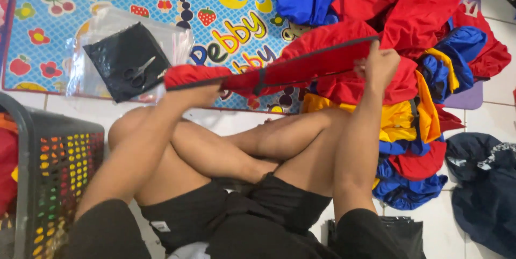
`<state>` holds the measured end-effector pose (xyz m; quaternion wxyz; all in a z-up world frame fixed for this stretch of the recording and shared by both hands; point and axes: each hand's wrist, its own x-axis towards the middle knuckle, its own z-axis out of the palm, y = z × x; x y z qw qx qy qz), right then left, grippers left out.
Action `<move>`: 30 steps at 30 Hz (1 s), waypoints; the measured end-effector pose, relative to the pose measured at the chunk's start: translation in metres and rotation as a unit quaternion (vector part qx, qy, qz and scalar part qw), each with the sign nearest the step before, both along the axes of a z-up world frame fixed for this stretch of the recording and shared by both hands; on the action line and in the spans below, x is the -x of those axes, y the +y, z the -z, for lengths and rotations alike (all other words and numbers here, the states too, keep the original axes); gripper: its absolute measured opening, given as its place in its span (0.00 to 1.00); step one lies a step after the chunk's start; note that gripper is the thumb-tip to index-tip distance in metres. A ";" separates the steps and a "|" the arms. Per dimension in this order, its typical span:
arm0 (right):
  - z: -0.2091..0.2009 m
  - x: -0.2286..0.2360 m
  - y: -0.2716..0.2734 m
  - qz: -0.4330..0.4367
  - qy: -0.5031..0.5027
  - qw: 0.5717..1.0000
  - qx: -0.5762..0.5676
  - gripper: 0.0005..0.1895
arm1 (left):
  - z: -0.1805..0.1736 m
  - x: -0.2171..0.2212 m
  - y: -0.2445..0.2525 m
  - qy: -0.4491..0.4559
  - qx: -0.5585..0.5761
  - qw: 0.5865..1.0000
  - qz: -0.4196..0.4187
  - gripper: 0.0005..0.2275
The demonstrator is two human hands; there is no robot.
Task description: Trimming loose threads from red fabric items with scissors and then folding them neatly.
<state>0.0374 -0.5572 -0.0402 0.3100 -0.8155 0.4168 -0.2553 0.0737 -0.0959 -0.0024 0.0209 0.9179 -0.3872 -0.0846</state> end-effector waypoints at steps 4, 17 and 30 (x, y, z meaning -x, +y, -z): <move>0.055 0.010 -0.104 0.080 -0.008 0.996 0.040 0.25 | 0.065 0.008 0.010 0.101 -0.004 0.994 0.036 0.07; -0.025 0.037 0.022 -0.391 -0.057 0.918 -0.034 0.23 | -0.024 -0.035 0.074 0.387 0.147 0.885 -0.211 0.24; 0.052 -0.010 0.170 -0.525 0.136 0.788 0.292 0.13 | 0.163 -0.038 -0.002 0.136 0.085 0.983 -0.086 0.12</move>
